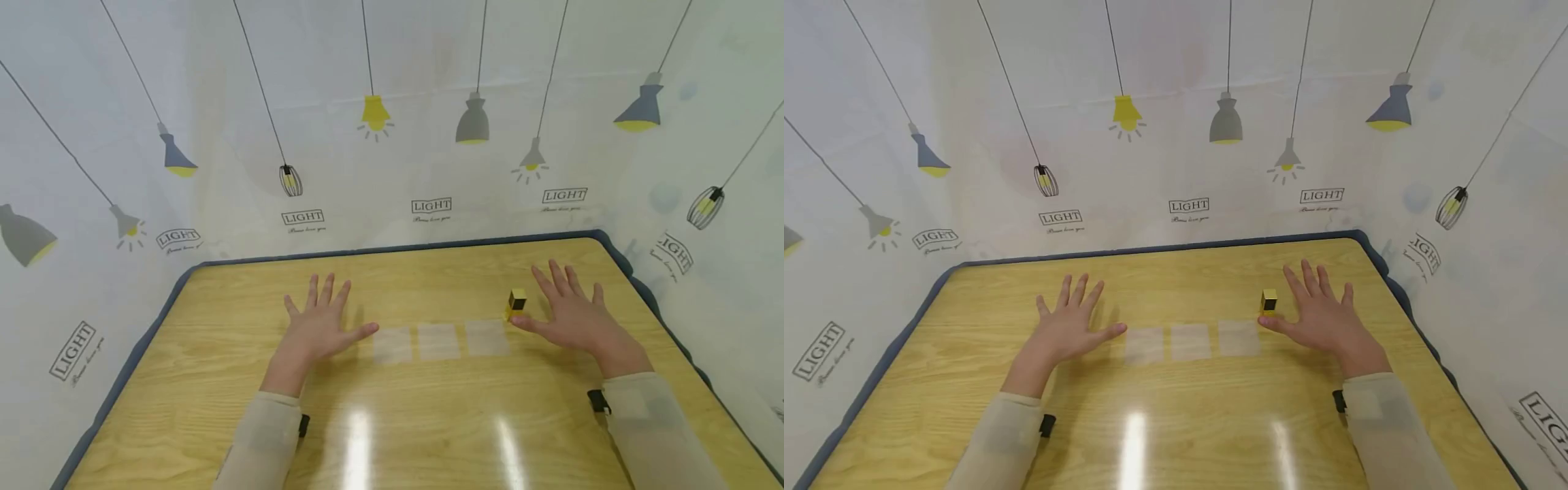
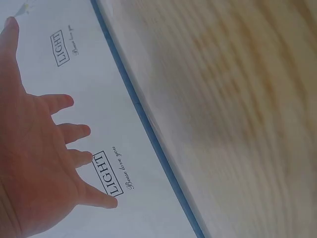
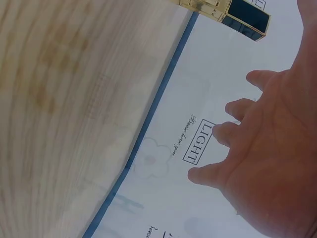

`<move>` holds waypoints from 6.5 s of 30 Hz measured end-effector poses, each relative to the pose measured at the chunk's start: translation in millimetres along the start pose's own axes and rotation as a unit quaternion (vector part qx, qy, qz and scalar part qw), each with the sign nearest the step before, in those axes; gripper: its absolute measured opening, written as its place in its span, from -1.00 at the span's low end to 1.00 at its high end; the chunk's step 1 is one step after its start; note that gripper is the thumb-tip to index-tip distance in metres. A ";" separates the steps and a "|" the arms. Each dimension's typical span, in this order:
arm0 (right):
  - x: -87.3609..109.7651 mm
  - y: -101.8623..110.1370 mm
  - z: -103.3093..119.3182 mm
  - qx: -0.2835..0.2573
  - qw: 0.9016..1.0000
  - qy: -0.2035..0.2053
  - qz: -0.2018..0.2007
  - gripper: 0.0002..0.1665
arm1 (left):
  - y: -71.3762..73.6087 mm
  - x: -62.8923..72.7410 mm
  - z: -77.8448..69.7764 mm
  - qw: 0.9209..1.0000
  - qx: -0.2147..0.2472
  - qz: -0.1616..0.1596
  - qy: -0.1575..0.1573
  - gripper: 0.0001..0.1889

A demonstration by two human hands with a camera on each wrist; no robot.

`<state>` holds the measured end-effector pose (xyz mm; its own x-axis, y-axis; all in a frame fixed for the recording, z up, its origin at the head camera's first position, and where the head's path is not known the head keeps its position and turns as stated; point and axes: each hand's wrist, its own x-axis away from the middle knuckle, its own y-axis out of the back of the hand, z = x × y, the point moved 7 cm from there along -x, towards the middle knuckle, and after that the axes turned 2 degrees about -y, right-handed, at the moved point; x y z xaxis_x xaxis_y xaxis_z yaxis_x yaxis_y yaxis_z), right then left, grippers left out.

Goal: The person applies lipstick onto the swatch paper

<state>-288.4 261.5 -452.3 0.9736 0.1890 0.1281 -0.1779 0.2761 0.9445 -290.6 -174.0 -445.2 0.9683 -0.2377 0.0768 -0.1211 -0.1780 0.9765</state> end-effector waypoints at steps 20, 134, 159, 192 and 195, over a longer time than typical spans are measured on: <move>0.9 -0.2 4.4 -0.008 1.000 0.011 0.004 0.39 | 0.2 -3.8 -29.4 0.999 0.025 0.001 -0.030 0.23; 57.0 8.1 185.2 -0.220 0.944 0.224 -0.097 -0.67 | 21.9 42.6 -134.7 0.845 0.499 -0.131 -0.143 -0.82; 62.3 29.0 181.6 -0.215 0.927 0.261 -0.162 -0.59 | 42.6 50.7 -110.3 0.844 0.492 -0.185 -0.108 -0.77; 43.9 4.2 150.2 -0.403 0.896 0.157 -0.098 -0.65 | 23.6 44.8 -33.6 0.877 0.450 -0.167 0.017 -0.57; 42.6 1.3 148.2 -0.406 0.896 0.153 -0.097 -0.66 | 19.6 44.4 -27.8 0.894 0.419 -0.160 0.012 -0.59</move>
<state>-225.9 130.2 -400.8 0.9348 0.2786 -0.2205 -0.1764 0.9026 0.3926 -243.9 -161.6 -417.0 0.9858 -0.0267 -0.1656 0.0527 -0.8879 0.4570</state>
